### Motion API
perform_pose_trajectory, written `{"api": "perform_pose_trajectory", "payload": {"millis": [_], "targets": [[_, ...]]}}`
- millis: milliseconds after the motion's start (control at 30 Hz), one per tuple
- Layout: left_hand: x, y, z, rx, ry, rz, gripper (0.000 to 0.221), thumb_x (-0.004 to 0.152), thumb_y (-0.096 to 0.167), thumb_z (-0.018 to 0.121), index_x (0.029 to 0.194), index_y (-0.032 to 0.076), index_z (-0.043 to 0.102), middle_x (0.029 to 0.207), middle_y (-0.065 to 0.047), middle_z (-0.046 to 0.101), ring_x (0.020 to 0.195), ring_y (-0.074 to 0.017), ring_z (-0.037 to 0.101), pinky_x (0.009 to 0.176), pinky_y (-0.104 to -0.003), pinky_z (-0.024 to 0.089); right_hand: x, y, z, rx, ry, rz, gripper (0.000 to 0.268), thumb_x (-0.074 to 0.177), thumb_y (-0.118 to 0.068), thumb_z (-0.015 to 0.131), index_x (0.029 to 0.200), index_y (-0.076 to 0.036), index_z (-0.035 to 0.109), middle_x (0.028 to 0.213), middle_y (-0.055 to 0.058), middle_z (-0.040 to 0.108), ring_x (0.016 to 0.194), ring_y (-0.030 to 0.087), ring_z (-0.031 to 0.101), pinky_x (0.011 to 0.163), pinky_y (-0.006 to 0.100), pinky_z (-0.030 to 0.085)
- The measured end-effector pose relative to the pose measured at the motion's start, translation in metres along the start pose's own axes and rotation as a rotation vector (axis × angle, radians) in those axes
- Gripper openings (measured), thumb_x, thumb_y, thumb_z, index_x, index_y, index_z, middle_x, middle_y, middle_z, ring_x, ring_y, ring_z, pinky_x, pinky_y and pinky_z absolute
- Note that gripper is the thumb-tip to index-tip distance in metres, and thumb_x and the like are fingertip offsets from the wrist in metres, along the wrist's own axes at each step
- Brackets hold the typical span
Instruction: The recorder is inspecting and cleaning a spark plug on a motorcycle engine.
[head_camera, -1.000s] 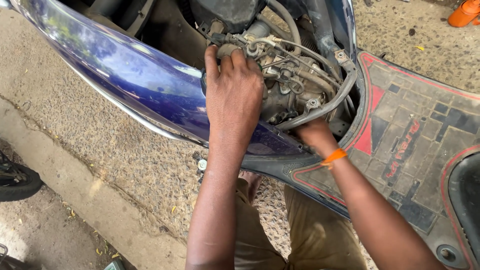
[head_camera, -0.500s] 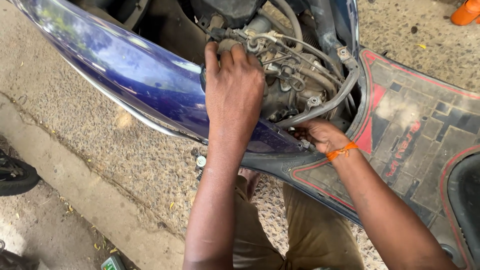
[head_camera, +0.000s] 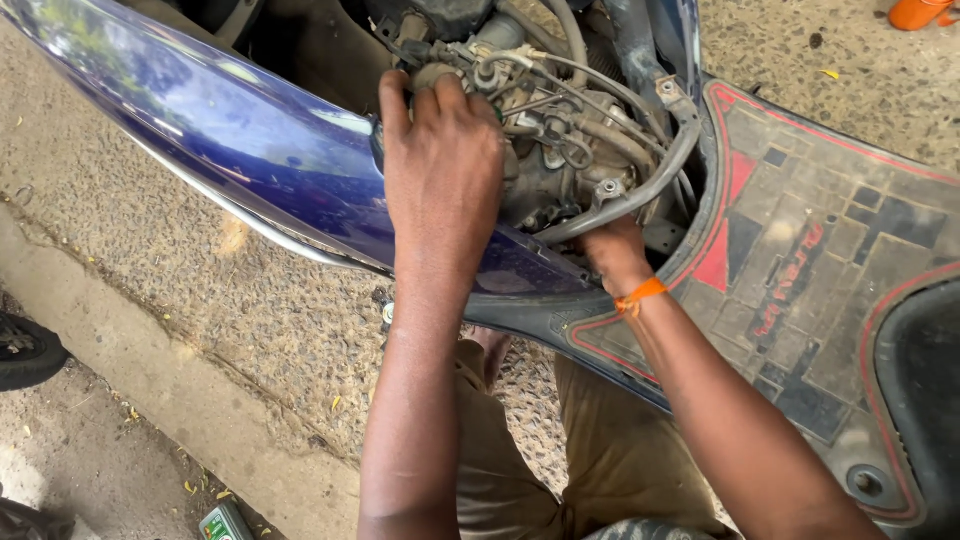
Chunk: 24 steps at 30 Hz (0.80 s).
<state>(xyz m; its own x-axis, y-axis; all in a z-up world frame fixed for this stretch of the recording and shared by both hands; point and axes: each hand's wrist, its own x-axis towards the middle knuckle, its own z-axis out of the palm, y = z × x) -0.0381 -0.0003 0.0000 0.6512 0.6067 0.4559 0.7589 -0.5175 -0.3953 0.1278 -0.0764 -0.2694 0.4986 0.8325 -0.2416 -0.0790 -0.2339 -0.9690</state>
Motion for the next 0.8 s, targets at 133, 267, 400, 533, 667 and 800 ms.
{"api": "perform_pose_trajectory", "payload": {"millis": [133, 267, 400, 533, 667, 800], "targets": [[0.001, 0.000, -0.001, 0.004, 0.005, -0.004, 0.008, 0.081, -0.003, 0.071, 0.080, 0.004, 0.072, 0.081, -0.010, 0.063, 0.081, -0.0201, 0.065, 0.111, -0.048, 0.036, 0.008, -0.014, -0.007, 0.262, -0.190, 0.331, 0.013, 0.091, -0.009, 0.065, 0.099, 0.001, 0.069, 0.090, 0.009, 0.071, 0.072, 0.016, 0.061, 0.061, 0.032, 0.050], [0.002, -0.001, -0.004, 0.008, 0.004, -0.010, 0.008, 0.082, -0.003, 0.071, 0.079, 0.004, 0.072, 0.081, -0.010, 0.062, 0.080, -0.0206, 0.064, 0.112, -0.048, 0.037, 0.032, 0.023, -0.018, 0.227, -0.318, 0.523, 0.015, 0.096, -0.014, 0.064, 0.100, -0.002, 0.071, 0.090, 0.006, 0.069, 0.069, 0.015, 0.055, 0.061, 0.029, 0.047], [0.002, 0.000, -0.003, 0.018, 0.012, -0.012, 0.007, 0.080, -0.002, 0.071, 0.080, 0.004, 0.072, 0.082, -0.011, 0.062, 0.081, -0.0212, 0.065, 0.111, -0.048, 0.037, 0.028, 0.014, -0.013, 0.156, -0.349, 0.565, 0.011, 0.094, -0.012, 0.067, 0.098, -0.003, 0.073, 0.087, 0.003, 0.067, 0.067, 0.013, 0.048, 0.064, 0.027, 0.046], [0.000, 0.000, -0.003, 0.010, 0.015, -0.013, 0.006, 0.080, -0.002, 0.071, 0.081, 0.004, 0.072, 0.082, -0.011, 0.062, 0.082, -0.0217, 0.065, 0.112, -0.047, 0.037, 0.016, 0.006, -0.005, 0.111, -0.273, 0.483, 0.010, 0.094, -0.011, 0.067, 0.093, -0.003, 0.073, 0.084, 0.002, 0.066, 0.067, 0.012, 0.045, 0.061, 0.027, 0.042], [-0.001, -0.001, -0.002, -0.004, 0.036, -0.011, 0.006, 0.080, -0.001, 0.071, 0.081, 0.004, 0.072, 0.083, -0.011, 0.063, 0.083, -0.0225, 0.065, 0.112, -0.047, 0.036, 0.008, -0.004, -0.011, 0.209, -0.262, 0.457, 0.011, 0.095, -0.014, 0.066, 0.094, -0.005, 0.072, 0.082, 0.001, 0.067, 0.065, 0.010, 0.046, 0.059, 0.025, 0.041], [-0.001, -0.002, -0.001, -0.024, 0.031, -0.008, 0.004, 0.081, 0.001, 0.070, 0.082, 0.004, 0.073, 0.083, -0.011, 0.063, 0.083, -0.0229, 0.065, 0.112, -0.047, 0.036, 0.028, 0.055, -0.013, 0.248, -0.190, 0.343, 0.005, 0.091, -0.010, 0.069, 0.094, -0.007, 0.072, 0.080, 0.002, 0.066, 0.061, 0.011, 0.048, 0.056, 0.028, 0.039]]}}
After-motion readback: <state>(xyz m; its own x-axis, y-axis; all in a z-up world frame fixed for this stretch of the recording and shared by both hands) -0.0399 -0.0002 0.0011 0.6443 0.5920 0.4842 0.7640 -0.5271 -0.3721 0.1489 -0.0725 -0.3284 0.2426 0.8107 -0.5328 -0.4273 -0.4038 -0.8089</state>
